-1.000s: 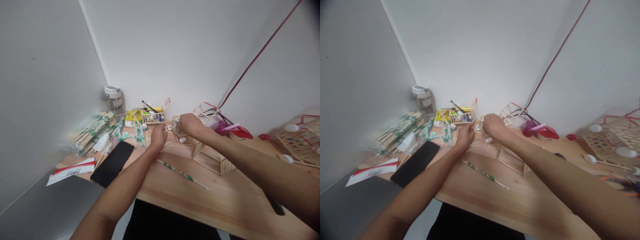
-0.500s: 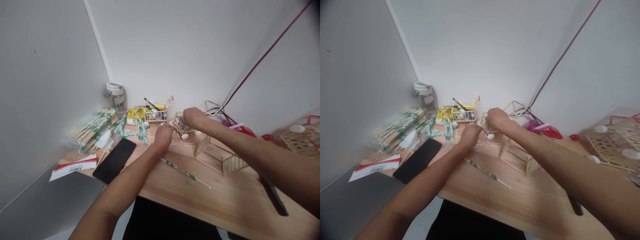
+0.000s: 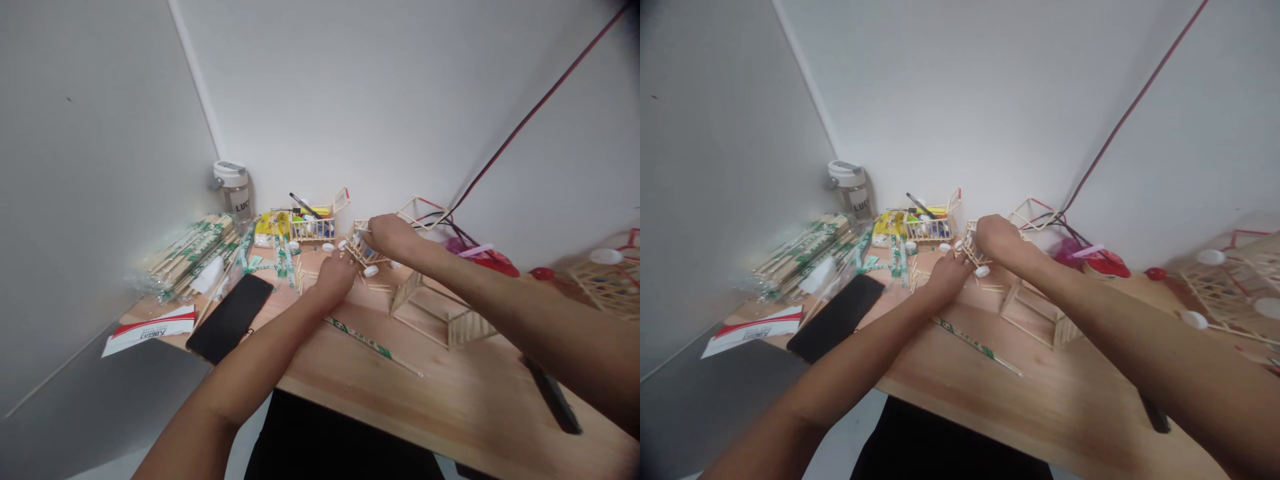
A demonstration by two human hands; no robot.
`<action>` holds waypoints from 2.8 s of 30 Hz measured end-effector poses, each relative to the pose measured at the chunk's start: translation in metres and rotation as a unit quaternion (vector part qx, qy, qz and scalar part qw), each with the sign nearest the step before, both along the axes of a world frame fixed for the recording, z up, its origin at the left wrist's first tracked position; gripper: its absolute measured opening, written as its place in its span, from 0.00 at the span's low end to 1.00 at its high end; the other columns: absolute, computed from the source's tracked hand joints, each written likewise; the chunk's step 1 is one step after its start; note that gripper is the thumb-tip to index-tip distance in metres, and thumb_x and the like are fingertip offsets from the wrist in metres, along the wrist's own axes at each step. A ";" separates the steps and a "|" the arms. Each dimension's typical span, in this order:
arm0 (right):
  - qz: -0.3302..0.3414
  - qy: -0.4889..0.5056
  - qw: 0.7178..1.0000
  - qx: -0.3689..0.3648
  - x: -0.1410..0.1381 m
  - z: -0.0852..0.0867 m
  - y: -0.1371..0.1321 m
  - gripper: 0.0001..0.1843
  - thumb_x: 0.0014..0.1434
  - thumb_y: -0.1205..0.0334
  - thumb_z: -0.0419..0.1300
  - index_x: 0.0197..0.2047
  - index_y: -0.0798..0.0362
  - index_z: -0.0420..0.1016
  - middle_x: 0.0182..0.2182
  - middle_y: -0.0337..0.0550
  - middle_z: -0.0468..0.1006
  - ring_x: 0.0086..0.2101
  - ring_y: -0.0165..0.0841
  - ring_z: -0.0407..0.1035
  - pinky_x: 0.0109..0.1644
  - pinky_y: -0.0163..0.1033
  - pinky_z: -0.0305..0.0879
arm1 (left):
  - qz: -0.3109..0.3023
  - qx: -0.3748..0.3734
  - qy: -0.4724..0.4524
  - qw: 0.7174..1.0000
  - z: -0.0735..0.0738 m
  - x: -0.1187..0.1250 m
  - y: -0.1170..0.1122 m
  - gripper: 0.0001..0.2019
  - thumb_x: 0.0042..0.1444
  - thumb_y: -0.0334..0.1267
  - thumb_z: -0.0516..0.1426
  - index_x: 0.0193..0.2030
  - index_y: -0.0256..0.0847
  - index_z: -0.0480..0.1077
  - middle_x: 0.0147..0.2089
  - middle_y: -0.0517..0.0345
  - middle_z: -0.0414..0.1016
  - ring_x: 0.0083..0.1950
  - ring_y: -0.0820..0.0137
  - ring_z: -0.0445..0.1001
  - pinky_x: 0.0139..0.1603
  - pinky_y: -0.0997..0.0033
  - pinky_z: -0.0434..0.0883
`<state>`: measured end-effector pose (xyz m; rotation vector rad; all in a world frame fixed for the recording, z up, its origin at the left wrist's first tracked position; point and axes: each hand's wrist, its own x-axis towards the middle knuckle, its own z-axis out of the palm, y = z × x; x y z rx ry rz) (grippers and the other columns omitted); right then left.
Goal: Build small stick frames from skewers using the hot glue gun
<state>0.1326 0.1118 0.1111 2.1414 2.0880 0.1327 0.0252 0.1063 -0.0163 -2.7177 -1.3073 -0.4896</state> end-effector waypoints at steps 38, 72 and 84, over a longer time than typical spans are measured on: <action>0.015 0.018 1.000 -0.016 -0.002 -0.021 0.000 0.20 0.61 0.59 0.53 0.49 0.64 0.76 0.44 0.67 0.77 0.45 0.43 0.74 0.43 0.38 0.68 | -0.033 -0.153 -0.083 0.984 0.033 -0.051 -0.051 0.15 0.54 0.26 0.52 0.46 0.37 0.75 0.46 0.50 0.79 0.49 0.62 0.76 0.52 0.65 0.69; 0.032 -0.008 0.999 -0.005 0.016 -0.013 -0.007 0.21 0.62 0.58 0.49 0.45 0.62 0.78 0.43 0.61 0.78 0.45 0.43 0.73 0.42 0.39 0.66 | 0.203 -0.117 -0.104 0.967 0.025 0.005 0.029 0.13 0.59 0.27 0.48 0.45 0.30 0.72 0.44 0.35 0.76 0.47 0.55 0.75 0.46 0.59 0.70; 0.060 -0.002 0.998 0.006 0.030 -0.010 -0.009 0.22 0.62 0.55 0.48 0.44 0.59 0.78 0.41 0.59 0.79 0.43 0.44 0.73 0.41 0.40 0.65 | 0.132 -0.120 -0.304 0.936 0.005 -0.002 0.038 0.10 0.52 0.25 0.52 0.38 0.35 0.72 0.39 0.49 0.77 0.41 0.65 0.74 0.42 0.71 0.67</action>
